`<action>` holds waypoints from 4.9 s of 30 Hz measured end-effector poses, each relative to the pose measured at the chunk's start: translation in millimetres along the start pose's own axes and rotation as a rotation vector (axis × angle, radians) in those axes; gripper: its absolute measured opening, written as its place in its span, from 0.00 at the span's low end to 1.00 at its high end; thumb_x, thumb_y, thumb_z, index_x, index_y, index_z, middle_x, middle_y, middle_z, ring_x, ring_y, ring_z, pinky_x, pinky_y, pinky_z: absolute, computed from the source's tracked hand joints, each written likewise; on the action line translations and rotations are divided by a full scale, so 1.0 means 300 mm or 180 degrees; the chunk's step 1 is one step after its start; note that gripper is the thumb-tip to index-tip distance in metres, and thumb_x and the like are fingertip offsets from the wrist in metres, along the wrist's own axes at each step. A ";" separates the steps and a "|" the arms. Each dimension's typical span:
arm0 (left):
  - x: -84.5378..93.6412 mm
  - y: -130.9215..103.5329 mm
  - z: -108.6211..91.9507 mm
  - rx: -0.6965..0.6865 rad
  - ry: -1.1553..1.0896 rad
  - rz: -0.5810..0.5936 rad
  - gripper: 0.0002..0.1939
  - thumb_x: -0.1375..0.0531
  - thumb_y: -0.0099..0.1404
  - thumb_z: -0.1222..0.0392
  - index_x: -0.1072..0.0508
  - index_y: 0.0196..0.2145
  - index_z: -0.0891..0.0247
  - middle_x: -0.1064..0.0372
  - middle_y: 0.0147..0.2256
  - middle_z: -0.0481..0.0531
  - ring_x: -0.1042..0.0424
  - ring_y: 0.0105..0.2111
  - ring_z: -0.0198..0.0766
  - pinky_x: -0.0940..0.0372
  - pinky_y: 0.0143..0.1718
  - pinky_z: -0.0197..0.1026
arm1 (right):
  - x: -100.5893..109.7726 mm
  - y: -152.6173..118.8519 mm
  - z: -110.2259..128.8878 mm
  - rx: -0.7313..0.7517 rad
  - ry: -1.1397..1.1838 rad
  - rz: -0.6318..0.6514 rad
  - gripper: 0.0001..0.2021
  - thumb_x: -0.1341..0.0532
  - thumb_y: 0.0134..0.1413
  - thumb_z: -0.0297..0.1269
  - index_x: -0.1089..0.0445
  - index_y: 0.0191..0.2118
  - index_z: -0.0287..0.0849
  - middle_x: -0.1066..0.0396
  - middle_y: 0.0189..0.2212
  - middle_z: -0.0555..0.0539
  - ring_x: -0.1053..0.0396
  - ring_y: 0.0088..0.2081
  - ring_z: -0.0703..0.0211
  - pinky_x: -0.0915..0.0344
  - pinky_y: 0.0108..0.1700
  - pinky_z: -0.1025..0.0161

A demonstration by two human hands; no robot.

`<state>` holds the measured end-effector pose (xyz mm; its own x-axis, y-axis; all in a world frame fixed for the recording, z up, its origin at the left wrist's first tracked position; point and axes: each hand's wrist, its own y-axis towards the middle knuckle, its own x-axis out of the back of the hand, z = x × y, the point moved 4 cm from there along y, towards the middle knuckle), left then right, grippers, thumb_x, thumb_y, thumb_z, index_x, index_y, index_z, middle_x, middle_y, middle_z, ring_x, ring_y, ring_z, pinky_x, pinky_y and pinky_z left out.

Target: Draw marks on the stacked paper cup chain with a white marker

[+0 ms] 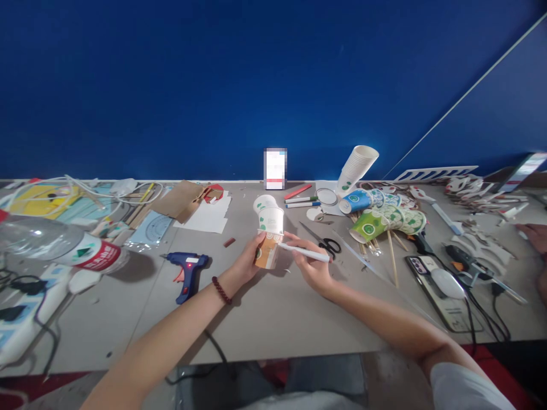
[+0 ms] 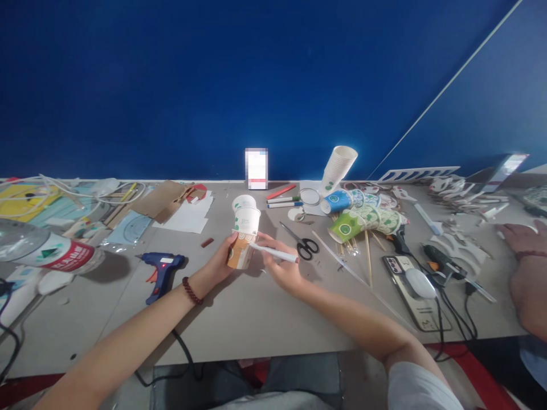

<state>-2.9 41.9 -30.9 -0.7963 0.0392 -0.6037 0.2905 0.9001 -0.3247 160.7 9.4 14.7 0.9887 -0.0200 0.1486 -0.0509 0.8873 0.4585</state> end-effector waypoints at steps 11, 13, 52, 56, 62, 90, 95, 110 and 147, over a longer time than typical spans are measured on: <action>-0.005 0.000 0.001 -0.0026 -0.0101 0.0050 0.19 0.32 0.57 0.46 0.22 0.36 0.65 0.23 0.32 0.53 0.26 0.29 0.40 0.35 0.32 0.39 | 0.000 0.004 0.001 -0.0121 0.0120 -0.0032 0.11 0.39 0.61 0.46 0.24 0.38 0.47 0.17 0.37 0.43 0.23 0.52 0.42 0.25 0.52 0.48; -0.004 -0.001 0.000 -0.0018 -0.0088 0.0006 0.19 0.32 0.57 0.46 0.22 0.36 0.65 0.23 0.32 0.53 0.27 0.29 0.39 0.35 0.31 0.39 | 0.001 0.003 -0.001 -0.0126 0.0131 -0.0009 0.11 0.38 0.61 0.47 0.24 0.37 0.47 0.18 0.35 0.43 0.23 0.52 0.41 0.25 0.50 0.48; -0.008 -0.003 0.000 0.0069 -0.0105 0.0028 0.18 0.33 0.59 0.46 0.23 0.36 0.64 0.25 0.30 0.52 0.28 0.27 0.39 0.35 0.29 0.39 | -0.006 -0.004 -0.007 -0.0176 0.0244 0.0043 0.14 0.38 0.60 0.51 0.22 0.35 0.46 0.18 0.40 0.41 0.24 0.54 0.41 0.26 0.53 0.47; -0.006 -0.003 -0.001 0.0013 -0.0080 0.0011 0.18 0.33 0.59 0.46 0.23 0.36 0.64 0.24 0.31 0.52 0.27 0.28 0.38 0.34 0.31 0.38 | -0.003 -0.003 -0.012 -0.0192 0.0179 -0.0021 0.14 0.39 0.61 0.51 0.23 0.37 0.47 0.18 0.39 0.42 0.23 0.53 0.42 0.25 0.52 0.47; -0.009 -0.002 -0.003 0.0031 -0.0105 0.0056 0.19 0.32 0.57 0.45 0.22 0.36 0.65 0.24 0.31 0.52 0.27 0.29 0.39 0.34 0.32 0.39 | 0.000 -0.003 -0.014 -0.0224 0.0210 -0.0107 0.11 0.38 0.61 0.48 0.24 0.39 0.46 0.18 0.43 0.41 0.23 0.53 0.42 0.26 0.53 0.48; -0.023 -0.004 -0.010 -0.0032 -0.0049 0.0224 0.22 0.31 0.54 0.42 0.22 0.35 0.65 0.23 0.30 0.52 0.27 0.28 0.37 0.34 0.32 0.38 | -0.001 -0.008 -0.031 -0.0149 0.0292 -0.0129 0.09 0.39 0.63 0.45 0.24 0.39 0.48 0.18 0.39 0.43 0.23 0.53 0.42 0.26 0.52 0.48; -0.025 -0.007 -0.015 -0.0080 0.0015 0.0231 0.22 0.32 0.56 0.42 0.21 0.35 0.65 0.23 0.31 0.52 0.27 0.29 0.38 0.34 0.34 0.39 | -0.003 -0.010 -0.038 -0.0081 0.0341 -0.0136 0.07 0.39 0.64 0.42 0.25 0.42 0.49 0.18 0.38 0.44 0.24 0.54 0.44 0.27 0.54 0.47; -0.005 0.000 -0.001 0.0016 -0.0034 0.0004 0.21 0.31 0.55 0.43 0.23 0.35 0.64 0.25 0.29 0.50 0.28 0.26 0.37 0.35 0.28 0.38 | -0.005 -0.009 -0.012 -0.0086 0.0278 0.0087 0.11 0.39 0.62 0.46 0.22 0.37 0.46 0.19 0.45 0.40 0.24 0.54 0.41 0.25 0.52 0.47; -0.014 -0.003 -0.007 -0.0083 0.0016 0.0117 0.20 0.32 0.56 0.43 0.23 0.35 0.63 0.24 0.33 0.53 0.26 0.32 0.41 0.34 0.35 0.41 | -0.006 -0.011 -0.021 -0.0081 0.0227 -0.0080 0.11 0.41 0.64 0.47 0.26 0.41 0.48 0.17 0.38 0.43 0.25 0.56 0.43 0.28 0.56 0.44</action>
<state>-0.8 41.9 -26.5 -0.7880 0.0745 -0.6111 0.3057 0.9090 -0.2834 159.9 9.3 7.4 0.9972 -0.0104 0.0742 -0.0233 0.8983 0.4388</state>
